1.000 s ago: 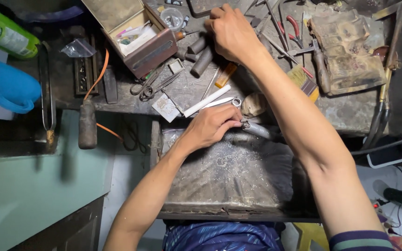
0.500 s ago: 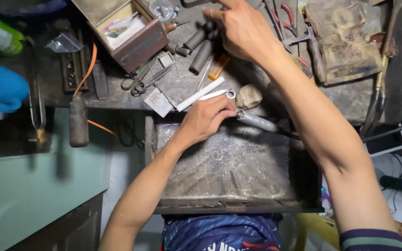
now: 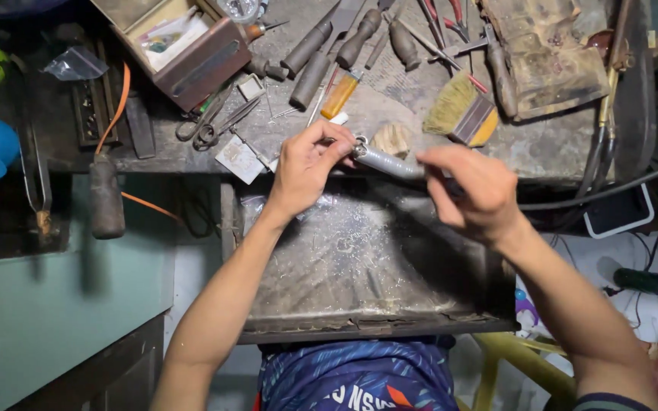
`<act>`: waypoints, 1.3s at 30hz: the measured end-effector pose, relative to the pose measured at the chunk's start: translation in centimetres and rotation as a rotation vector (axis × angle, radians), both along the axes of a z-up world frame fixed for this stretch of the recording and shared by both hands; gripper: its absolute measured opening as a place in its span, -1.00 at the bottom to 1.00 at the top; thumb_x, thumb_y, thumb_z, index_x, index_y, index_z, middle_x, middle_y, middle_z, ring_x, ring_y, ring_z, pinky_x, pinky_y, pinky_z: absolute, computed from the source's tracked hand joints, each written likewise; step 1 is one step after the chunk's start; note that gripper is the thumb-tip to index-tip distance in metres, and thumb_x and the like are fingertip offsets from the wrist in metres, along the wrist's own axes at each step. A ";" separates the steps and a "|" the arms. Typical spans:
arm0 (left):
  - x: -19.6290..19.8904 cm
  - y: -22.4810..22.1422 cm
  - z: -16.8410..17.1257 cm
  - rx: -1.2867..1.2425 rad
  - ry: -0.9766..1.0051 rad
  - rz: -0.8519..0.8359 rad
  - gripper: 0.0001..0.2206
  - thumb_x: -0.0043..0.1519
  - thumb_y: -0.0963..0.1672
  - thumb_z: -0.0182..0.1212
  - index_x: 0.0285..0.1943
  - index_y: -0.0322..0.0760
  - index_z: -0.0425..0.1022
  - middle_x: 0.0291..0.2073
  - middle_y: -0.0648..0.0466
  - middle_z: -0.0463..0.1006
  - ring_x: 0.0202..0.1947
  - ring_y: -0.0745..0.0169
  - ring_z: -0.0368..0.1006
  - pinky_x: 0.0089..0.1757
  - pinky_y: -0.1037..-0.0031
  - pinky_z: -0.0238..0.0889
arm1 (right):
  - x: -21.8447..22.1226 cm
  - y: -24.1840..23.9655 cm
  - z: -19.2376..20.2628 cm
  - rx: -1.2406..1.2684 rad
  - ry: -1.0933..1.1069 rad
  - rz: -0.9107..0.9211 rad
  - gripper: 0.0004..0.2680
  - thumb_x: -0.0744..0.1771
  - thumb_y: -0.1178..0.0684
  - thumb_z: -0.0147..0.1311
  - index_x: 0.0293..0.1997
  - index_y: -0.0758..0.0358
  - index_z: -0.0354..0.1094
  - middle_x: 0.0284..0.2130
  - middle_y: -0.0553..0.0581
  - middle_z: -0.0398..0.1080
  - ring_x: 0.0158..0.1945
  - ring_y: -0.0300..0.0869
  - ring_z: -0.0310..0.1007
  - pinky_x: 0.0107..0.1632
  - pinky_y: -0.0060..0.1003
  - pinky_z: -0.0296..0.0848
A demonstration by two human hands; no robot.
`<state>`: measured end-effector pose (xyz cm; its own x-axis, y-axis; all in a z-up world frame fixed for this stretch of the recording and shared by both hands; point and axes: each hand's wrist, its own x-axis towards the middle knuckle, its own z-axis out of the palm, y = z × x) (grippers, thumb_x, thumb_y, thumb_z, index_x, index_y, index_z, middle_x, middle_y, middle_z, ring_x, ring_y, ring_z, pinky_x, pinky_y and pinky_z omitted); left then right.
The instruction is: Polishing a small metal ring using a rotary tool and cleaning it with a brush and cloth.
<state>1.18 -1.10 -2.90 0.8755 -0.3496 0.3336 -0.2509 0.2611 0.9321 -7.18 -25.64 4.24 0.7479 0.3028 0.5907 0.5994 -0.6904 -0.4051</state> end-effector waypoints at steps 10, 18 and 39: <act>-0.4 -0.1 0.6 -0.064 0.076 0.012 -0.89 0.36 -0.23 0.18 -0.19 -0.52 0.47 -0.20 -0.18 0.59 -0.33 0.16 0.61 -0.26 0.34 0.59 | -5.7 1.2 -10.6 -0.097 -0.038 -0.011 -0.89 0.28 0.19 0.10 -0.18 0.31 0.50 -0.32 0.22 0.55 -0.26 0.07 0.61 -0.21 -0.14 0.59; 0.0 -0.1 0.2 -0.091 0.149 -0.054 -0.89 0.35 -0.24 0.19 -0.19 -0.53 0.46 -0.19 -0.20 0.57 -0.33 0.17 0.60 -0.25 0.32 0.60 | -3.2 -4.4 -22.4 -0.570 0.287 -0.145 -0.76 0.38 -0.07 -0.10 -0.28 0.21 0.49 -0.50 0.12 0.50 -0.39 0.03 0.59 -0.40 -0.10 0.53; -0.3 0.4 0.2 -0.046 0.090 -0.057 -0.88 0.35 -0.25 0.19 -0.20 -0.57 0.45 -0.19 -0.25 0.56 -0.33 0.04 0.63 -0.31 0.27 0.57 | -0.2 15.5 -17.9 -0.332 0.131 0.406 -0.78 0.35 0.04 -0.13 -0.45 0.10 0.47 -0.65 0.14 0.45 -0.47 0.03 0.49 -0.30 -0.05 0.38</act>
<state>0.88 -0.68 -2.66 0.8818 -0.3857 0.2716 -0.1504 0.3158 0.9368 -7.36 -10.15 -13.65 0.5929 0.7374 0.3235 0.8038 -0.5175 -0.2935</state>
